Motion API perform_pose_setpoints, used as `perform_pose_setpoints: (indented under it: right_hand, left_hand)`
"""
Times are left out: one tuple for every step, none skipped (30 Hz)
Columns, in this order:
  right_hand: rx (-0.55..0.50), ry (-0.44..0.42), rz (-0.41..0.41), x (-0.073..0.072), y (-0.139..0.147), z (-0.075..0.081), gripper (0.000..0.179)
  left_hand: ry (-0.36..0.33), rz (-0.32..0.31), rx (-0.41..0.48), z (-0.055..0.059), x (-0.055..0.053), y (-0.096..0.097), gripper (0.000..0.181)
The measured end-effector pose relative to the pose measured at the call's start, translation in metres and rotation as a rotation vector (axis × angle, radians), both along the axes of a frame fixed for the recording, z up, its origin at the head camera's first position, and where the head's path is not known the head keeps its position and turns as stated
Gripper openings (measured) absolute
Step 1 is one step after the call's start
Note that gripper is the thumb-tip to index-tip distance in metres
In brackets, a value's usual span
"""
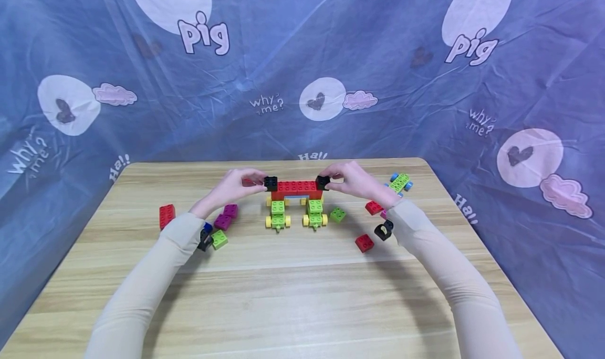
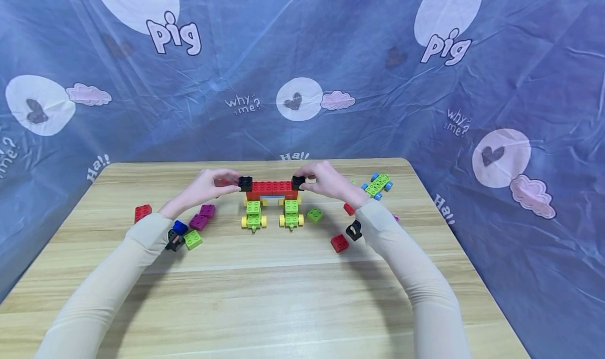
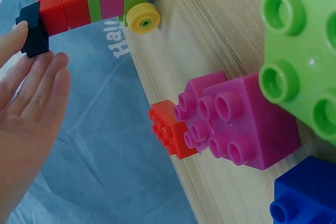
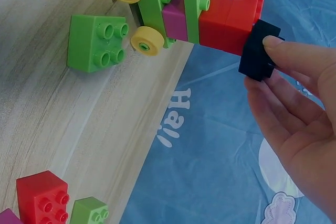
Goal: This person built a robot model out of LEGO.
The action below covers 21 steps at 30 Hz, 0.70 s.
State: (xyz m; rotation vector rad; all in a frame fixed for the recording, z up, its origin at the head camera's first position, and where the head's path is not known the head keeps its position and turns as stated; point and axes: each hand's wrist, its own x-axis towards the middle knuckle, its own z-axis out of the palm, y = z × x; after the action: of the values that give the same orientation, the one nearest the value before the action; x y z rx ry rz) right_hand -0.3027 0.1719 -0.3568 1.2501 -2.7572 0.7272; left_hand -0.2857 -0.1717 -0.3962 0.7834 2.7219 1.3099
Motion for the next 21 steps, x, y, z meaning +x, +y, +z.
perform_pose_setpoints:
  right_hand:
    - [0.003,-0.005,-0.003,-0.0003,-0.0003,0.0002,0.028]
    - [0.004,-0.008,-0.004,-0.0004,-0.0005,0.0004,0.028]
    - [0.006,-0.010,-0.005,-0.0005,-0.0006,0.0006,0.028]
    - [0.006,-0.014,-0.005,-0.0006,-0.0008,0.0009,0.028]
    - [0.006,-0.016,-0.005,-0.0007,-0.0011,0.0012,0.028]
    - [0.007,-0.016,-0.003,-0.0008,-0.0015,0.0016,0.028]
    - [0.008,-0.016,-0.001,-0.0009,-0.0019,0.0019,0.028]
    - [0.009,-0.014,0.002,-0.0011,-0.0024,0.0020,0.028]
    - [0.011,-0.012,0.005,-0.0013,-0.0030,0.0022,0.027]
    - [0.014,-0.011,0.007,-0.0015,-0.0035,0.0026,0.027]
    - [0.018,-0.008,0.009,-0.0016,-0.0041,0.0031,0.027]
    - [0.024,-0.005,0.013,-0.0017,-0.0047,0.0035,0.027]
    - [0.030,0.000,0.015,-0.0019,-0.0052,0.0041,0.026]
    - [0.036,0.005,0.019,-0.0022,-0.0057,0.0044,0.026]
    - [0.043,0.010,0.023,-0.0022,-0.0061,0.0052,0.026]
    - [0.050,0.014,0.027,-0.0023,-0.0065,0.0057,0.026]
    - [0.055,0.018,0.030,-0.0025,-0.0070,0.0062,0.026]
    - [0.059,0.020,0.034,-0.0026,-0.0074,0.0065,0.026]
    - [0.062,0.022,0.036,-0.0027,-0.0077,0.0068,0.026]
    - [0.065,0.022,0.036,-0.0028,-0.0080,0.0069,0.025]
    - [0.067,0.021,0.035,-0.0028,-0.0083,0.0070,0.025]
  left_hand:
    - [0.002,0.000,0.002,0.0001,0.0000,0.0001,0.041]
    - [0.004,-0.001,0.002,0.0002,0.0000,0.0002,0.041]
    - [0.007,-0.001,0.003,0.0002,0.0001,0.0001,0.041]
    - [0.009,-0.002,0.003,0.0002,0.0001,0.0001,0.041]
    - [0.011,-0.002,0.003,0.0001,0.0000,0.0002,0.041]
    - [0.014,-0.003,0.003,0.0001,0.0000,0.0002,0.041]
    - [0.014,-0.003,0.003,-0.0001,-0.0001,0.0002,0.041]
    - [0.014,-0.003,0.003,-0.0002,-0.0001,0.0001,0.041]
    - [0.014,-0.003,0.002,-0.0002,-0.0002,0.0001,0.041]
    - [0.014,-0.002,0.001,-0.0003,-0.0003,0.0000,0.041]
    - [0.013,-0.002,0.000,-0.0004,-0.0004,0.0000,0.041]
    - [0.013,-0.002,-0.001,-0.0004,-0.0005,0.0000,0.041]
    - [0.013,-0.002,0.000,-0.0004,-0.0006,0.0000,0.041]
    - [0.014,-0.002,-0.001,-0.0004,-0.0008,0.0000,0.041]
    - [0.014,-0.002,0.000,-0.0006,-0.0010,0.0001,0.041]
    - [0.015,-0.002,0.000,-0.0006,-0.0011,0.0001,0.041]
    - [0.015,-0.001,0.000,-0.0005,-0.0011,0.0001,0.041]
    - [0.014,-0.001,0.001,-0.0005,-0.0010,0.0001,0.041]
    - [0.014,0.000,0.000,-0.0005,-0.0011,0.0001,0.041]
    - [0.014,0.000,-0.001,-0.0005,-0.0012,0.0001,0.041]
    - [0.013,0.001,-0.001,-0.0005,-0.0012,0.0001,0.041]
